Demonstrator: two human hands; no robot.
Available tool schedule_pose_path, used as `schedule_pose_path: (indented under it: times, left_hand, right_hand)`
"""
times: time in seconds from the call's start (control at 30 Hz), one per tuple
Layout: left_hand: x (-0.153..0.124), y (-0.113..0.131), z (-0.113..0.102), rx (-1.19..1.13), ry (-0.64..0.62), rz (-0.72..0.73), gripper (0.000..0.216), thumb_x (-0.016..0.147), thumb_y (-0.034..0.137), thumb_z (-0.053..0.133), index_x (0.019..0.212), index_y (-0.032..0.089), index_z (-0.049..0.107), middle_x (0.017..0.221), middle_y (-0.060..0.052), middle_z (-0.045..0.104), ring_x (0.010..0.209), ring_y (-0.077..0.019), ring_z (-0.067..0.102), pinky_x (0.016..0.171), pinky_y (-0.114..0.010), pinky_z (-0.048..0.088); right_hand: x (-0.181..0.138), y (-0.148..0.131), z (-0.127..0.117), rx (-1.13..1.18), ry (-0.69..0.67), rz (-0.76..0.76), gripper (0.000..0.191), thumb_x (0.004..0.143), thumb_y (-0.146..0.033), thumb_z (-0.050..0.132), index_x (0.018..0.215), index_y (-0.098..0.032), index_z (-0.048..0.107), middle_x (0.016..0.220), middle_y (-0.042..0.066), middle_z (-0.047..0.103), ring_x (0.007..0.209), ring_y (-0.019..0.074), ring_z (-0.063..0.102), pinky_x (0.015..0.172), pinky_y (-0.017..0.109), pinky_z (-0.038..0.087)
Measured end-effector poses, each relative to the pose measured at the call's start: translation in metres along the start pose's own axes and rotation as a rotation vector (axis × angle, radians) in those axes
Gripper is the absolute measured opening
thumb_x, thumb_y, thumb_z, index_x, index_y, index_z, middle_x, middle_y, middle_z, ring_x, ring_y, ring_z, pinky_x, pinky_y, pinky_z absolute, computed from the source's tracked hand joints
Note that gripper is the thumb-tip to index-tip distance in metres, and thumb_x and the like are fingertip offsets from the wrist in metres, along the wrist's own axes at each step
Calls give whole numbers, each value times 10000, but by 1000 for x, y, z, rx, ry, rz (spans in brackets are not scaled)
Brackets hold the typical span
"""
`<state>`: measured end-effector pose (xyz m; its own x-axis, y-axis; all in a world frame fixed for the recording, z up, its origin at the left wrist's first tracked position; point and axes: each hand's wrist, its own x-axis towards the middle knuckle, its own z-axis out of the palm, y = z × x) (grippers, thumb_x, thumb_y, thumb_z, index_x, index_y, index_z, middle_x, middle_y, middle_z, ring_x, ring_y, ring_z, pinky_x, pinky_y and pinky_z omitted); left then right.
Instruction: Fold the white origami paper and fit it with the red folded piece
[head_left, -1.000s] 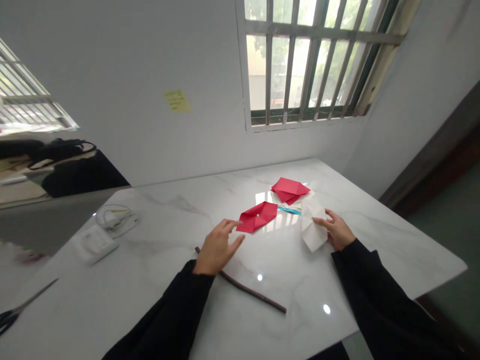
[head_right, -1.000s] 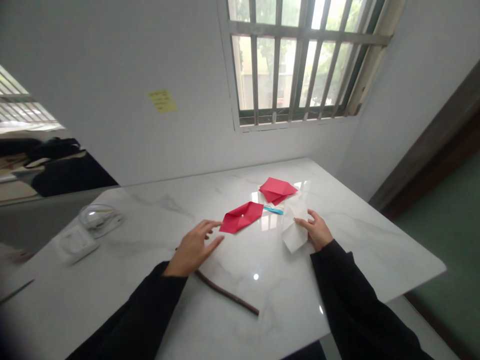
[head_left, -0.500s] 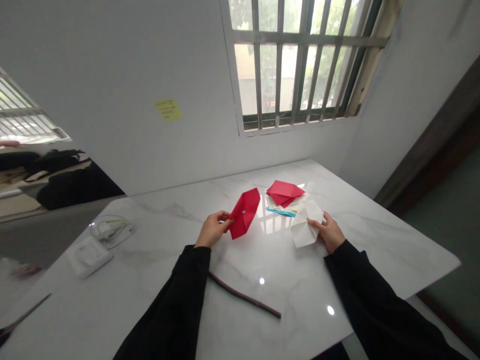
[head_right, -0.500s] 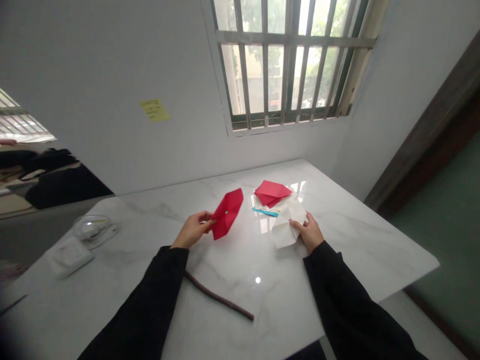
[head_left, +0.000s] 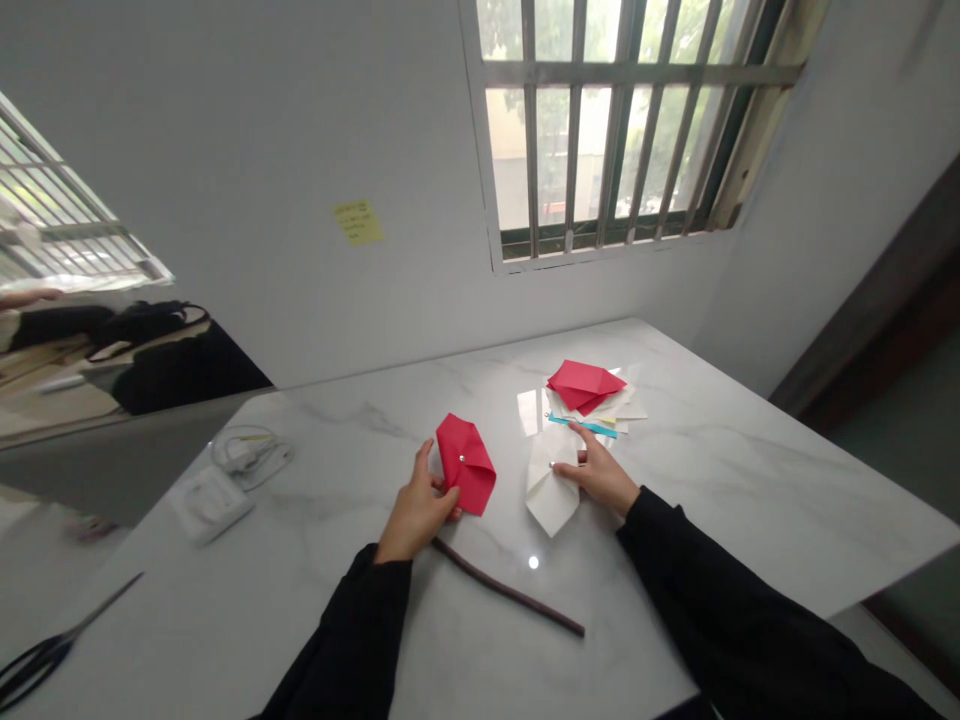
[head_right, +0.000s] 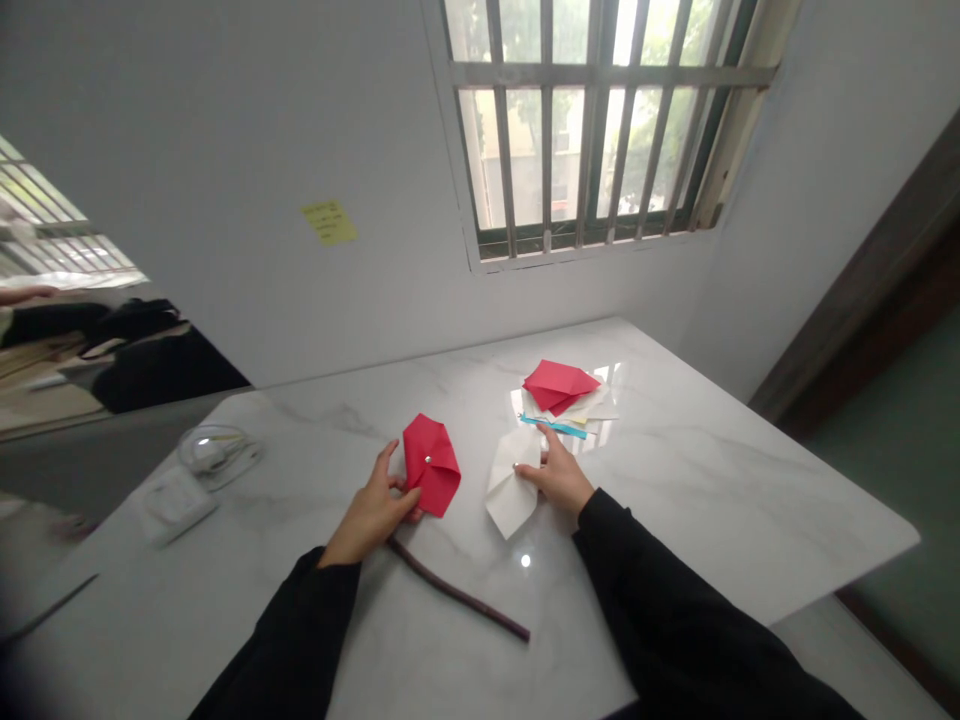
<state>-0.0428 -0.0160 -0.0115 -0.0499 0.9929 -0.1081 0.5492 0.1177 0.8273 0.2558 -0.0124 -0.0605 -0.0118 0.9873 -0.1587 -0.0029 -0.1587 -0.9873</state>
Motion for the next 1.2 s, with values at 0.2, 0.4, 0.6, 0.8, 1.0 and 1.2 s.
schedule_pose_path:
  times: [0.2, 0.4, 0.6, 0.8, 1.0, 1.2]
  left_hand:
    - [-6, 4, 0, 90, -26, -40, 854, 885, 296, 630, 1604, 224, 174, 737, 45, 687, 568, -182, 724, 622, -251, 550]
    - [-7, 2, -1, 258, -60, 30, 814, 905, 369, 610, 1603, 223, 217, 682, 44, 700, 577, -202, 707, 625, -272, 497]
    - [-7, 5, 3, 380, -22, 70, 817, 892, 377, 612, 1606, 206, 252, 765, 8, 743, 746, -237, 740, 713, -291, 474]
    - [-2, -2, 8, 338, 32, 71, 945, 844, 332, 683, 1631, 250, 165, 887, -3, 762, 755, -222, 734, 705, -279, 482]
    - [13, -18, 8, -166, 96, -10, 790, 820, 250, 734, 1516, 121, 384, 856, -41, 753, 595, -156, 685, 618, -253, 554]
    - [15, -11, 13, -590, 112, -90, 174, 888, 170, 672, 1052, 115, 655, 934, -71, 744, 614, -88, 679, 662, -209, 605]
  right_hand:
    - [21, -3, 55, 74, 66, -63, 1003, 753, -284, 781, 1584, -197, 225, 1128, 111, 743, 991, 260, 742, 788, 365, 615]
    - [-6, -14, 41, -233, -52, 13, 953, 880, -415, 691, 1622, -177, 143, 773, 30, 761, 551, 215, 700, 504, 305, 546]
    - [-29, -33, 17, -780, 86, -411, 174, 924, -265, 626, 1018, -229, 768, 684, 12, 721, 658, 187, 677, 723, 324, 528]
    - [19, -69, 34, -926, -363, -914, 444, 858, -75, 602, 1244, -263, 715, 1374, 53, 663, 1318, 262, 537, 1128, 442, 411]
    - [53, -80, 55, -1124, -702, -804, 562, 772, -285, 781, 1321, -203, 689, 1279, 101, 726, 1256, 321, 601, 1173, 468, 345]
    - [53, -85, 47, -1335, -701, -725, 436, 698, -268, 830, 1130, -264, 779, 1024, 47, 785, 1004, 281, 683, 930, 381, 451]
